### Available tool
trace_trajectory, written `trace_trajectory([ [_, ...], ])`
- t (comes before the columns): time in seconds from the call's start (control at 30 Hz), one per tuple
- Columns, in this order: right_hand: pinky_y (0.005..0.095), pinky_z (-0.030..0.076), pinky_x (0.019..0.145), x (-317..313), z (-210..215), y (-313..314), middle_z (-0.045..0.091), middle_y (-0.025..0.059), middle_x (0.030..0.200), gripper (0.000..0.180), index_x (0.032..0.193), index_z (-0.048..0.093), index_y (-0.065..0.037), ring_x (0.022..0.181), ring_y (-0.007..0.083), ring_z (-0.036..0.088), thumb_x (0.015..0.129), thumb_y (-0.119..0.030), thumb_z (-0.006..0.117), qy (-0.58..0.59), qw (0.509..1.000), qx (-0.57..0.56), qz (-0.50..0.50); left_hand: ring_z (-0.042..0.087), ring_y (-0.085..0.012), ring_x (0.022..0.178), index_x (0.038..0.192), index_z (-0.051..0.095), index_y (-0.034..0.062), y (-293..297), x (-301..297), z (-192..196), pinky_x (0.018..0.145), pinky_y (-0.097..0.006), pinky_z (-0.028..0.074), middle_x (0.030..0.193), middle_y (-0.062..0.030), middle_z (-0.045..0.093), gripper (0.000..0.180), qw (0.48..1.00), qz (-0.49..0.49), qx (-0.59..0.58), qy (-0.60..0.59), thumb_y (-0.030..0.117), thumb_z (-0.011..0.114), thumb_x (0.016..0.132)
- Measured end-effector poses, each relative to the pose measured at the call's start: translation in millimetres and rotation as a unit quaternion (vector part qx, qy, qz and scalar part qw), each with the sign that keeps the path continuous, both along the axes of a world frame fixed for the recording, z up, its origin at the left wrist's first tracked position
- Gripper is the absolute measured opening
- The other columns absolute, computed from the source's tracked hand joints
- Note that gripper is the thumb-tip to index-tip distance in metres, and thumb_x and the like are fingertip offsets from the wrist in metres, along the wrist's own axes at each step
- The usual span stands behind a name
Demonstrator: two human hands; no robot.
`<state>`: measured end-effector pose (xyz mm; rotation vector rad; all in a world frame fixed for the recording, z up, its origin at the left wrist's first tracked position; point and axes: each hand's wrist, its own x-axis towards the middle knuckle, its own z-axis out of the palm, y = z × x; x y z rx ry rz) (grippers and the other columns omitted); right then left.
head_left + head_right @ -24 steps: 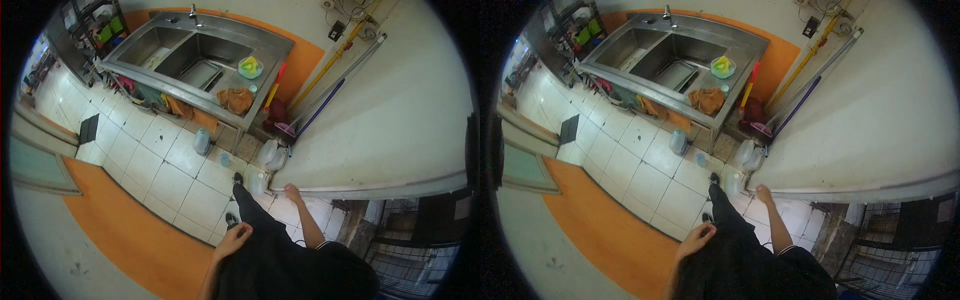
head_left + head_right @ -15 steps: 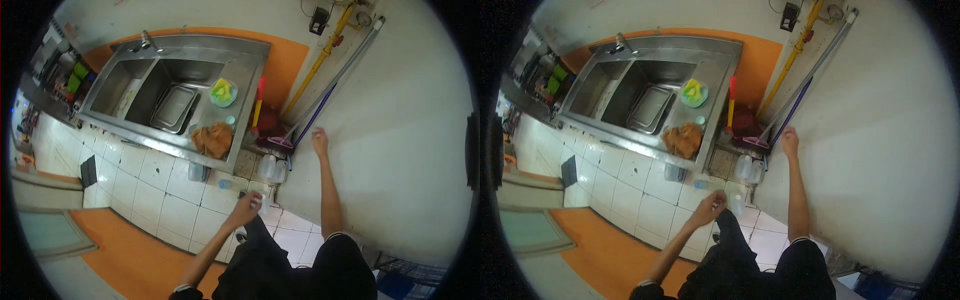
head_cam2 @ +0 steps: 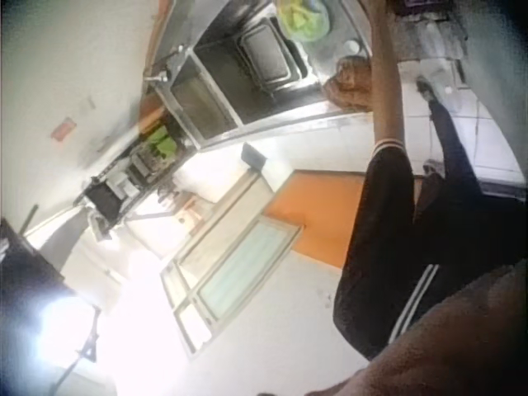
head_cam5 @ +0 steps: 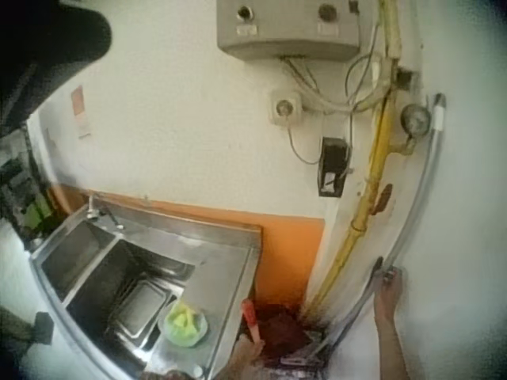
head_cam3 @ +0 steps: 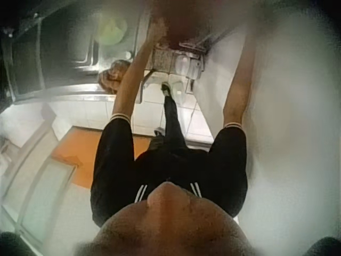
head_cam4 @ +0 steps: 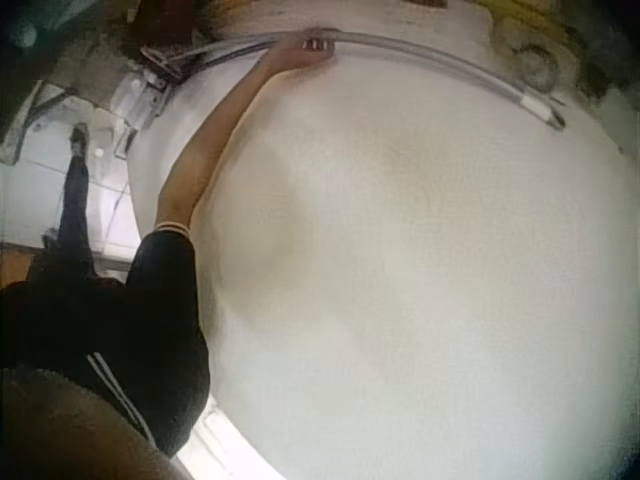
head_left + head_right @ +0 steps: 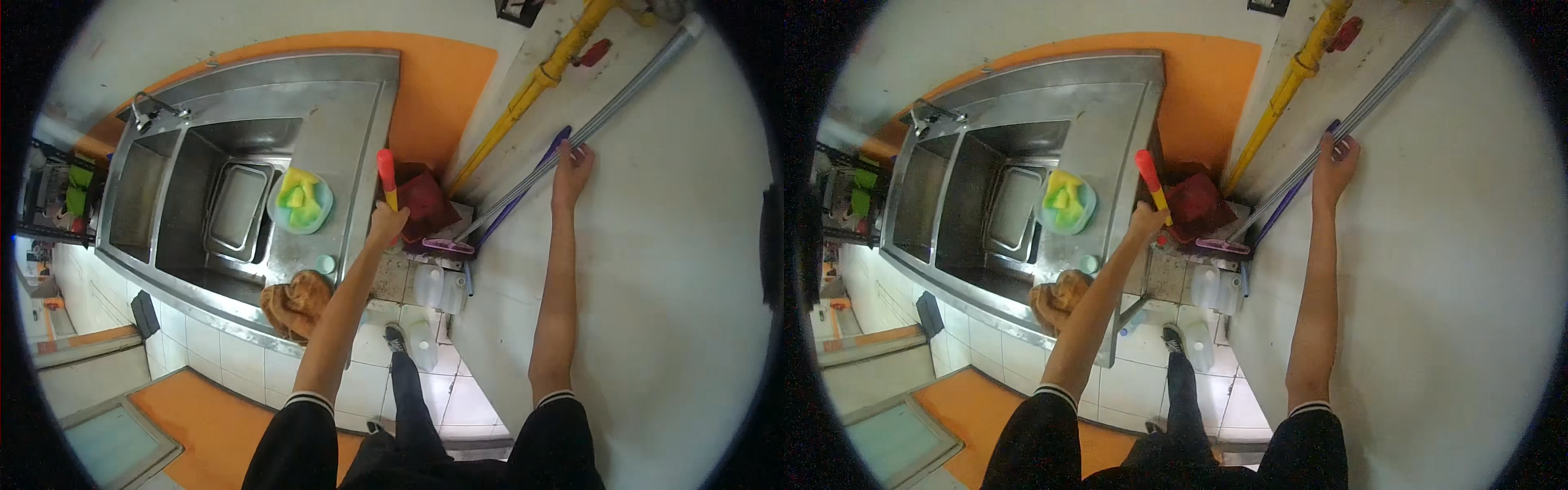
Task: The person sweeps the floor of a kitchen using a broom and a dustpan, moving debris toward the dustpan and periodically picking it up.
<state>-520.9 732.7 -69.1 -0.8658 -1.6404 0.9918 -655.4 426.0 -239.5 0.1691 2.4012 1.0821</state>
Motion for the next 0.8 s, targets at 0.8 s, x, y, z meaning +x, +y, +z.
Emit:
trace_trajectory([
  [0.8, 0.0213, 0.025, 0.04, 59.4, 170.4, -110.1, 0.033, -0.0012, 0.052, 0.034, 0.06, 0.035, -0.008, 0.045, 0.0049, 0.027, 0.09, -0.014, 0.048, 0.187, 0.981, -0.05, 0.01, 0.059, -0.0394, 0.079, 0.094, 0.051, 0.0064, 58.5, 35.0, 118.9, 0.064, -0.044, 0.046, 0.078, -0.0185, 0.061, 0.028, 0.969, -0.036, 0.107, 0.219, 0.023, 0.064, 0.076],
])
